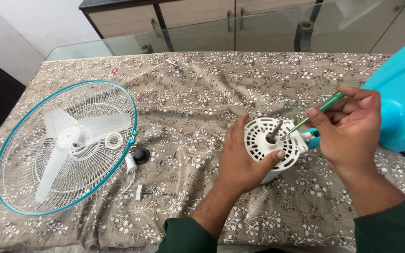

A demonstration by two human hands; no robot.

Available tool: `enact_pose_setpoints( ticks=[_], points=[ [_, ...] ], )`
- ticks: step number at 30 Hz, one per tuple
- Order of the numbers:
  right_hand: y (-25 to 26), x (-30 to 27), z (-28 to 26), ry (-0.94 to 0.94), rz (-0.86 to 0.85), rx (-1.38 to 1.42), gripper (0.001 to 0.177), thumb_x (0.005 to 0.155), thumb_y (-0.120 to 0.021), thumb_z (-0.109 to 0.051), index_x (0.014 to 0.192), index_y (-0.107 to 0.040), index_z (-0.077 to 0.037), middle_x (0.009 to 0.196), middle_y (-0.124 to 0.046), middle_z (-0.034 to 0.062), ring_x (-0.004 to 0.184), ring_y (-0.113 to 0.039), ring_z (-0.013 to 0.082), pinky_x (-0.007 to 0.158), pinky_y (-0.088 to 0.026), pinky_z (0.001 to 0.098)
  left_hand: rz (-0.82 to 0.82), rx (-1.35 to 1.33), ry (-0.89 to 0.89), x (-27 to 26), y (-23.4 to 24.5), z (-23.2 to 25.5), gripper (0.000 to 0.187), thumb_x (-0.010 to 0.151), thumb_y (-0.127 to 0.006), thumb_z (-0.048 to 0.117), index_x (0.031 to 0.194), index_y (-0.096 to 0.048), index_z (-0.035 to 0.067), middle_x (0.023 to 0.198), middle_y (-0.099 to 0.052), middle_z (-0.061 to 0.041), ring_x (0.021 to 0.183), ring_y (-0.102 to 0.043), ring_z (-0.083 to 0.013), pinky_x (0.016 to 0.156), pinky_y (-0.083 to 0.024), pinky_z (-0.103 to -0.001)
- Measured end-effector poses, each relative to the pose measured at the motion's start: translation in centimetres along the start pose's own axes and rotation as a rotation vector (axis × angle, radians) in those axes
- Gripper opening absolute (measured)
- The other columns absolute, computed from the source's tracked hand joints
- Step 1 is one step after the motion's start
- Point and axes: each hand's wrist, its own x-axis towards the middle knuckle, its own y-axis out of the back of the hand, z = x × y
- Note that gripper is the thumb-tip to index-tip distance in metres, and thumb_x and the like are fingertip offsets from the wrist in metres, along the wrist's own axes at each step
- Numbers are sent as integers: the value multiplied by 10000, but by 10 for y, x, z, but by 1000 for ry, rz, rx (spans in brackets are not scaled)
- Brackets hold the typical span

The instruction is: The person uses a screwdriver to loosen and remove screws from the motor housing of a disassembled electric fan. They remove the motor cover and set it aside, then continue to unscrew and remove the central shaft assembly from the motor housing.

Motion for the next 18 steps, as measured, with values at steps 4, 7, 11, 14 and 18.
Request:
enact_pose_setpoints(
  ticks=[4, 7, 11, 14, 18],
  points=[
    [-10, 4, 2, -3, -42, 86, 439, 1100, -659, 104, 1377, -355, -48, 1166, -667, 189, 1041, -737, 258, 931, -632, 369, -21, -68, 10, -6, 1, -1, 1135, 711, -873, 441, 1560, -307, -58, 1444, -514, -257, 1356, -525, -390, 1137, -428, -472],
    [-21, 4, -1, 23, -105, 55, 441, 1078, -653, 124, 1365, -369, -54, 1190, -669, 201, 1074, -734, 275, 970, -633, 393, -53, -66, 25, -6, 3, 0, 1119, 724, -861, 414, 1566, -294, -58, 1438, -510, -256, 1351, -523, -383, 1132, -429, -457],
    [-32, 5, -2, 10, -147, 93, 463, 1031, -663, 128, 1350, -387, -65, 1165, -676, 194, 1066, -735, 270, 931, -647, 391, -85, -42, 19, -5, 5, 1, 1104, 747, -847, 418, 1566, -281, -58, 1456, -487, -262, 1369, -493, -387, 1131, -409, -477],
    [-36, 9, -2, 6, -165, 101, 458, 1026, -667, 126, 1343, -396, -63, 1163, -675, 192, 1062, -737, 265, 925, -648, 386, -74, -46, -12, -5, 7, 0, 1088, 769, -832, 425, 1567, -281, -67, 1463, -485, -267, 1384, -486, -387, 1143, -408, -482],
    [-35, 13, -1, 65, -193, 62, 443, 1050, -666, 130, 1345, -398, -62, 1176, -674, 195, 1074, -730, 264, 951, -642, 380, -72, -63, -12, -5, 7, 0, 1076, 770, -826, 418, 1568, -288, -64, 1474, -480, -264, 1393, -483, -386, 1142, -409, -483]
  ],
)
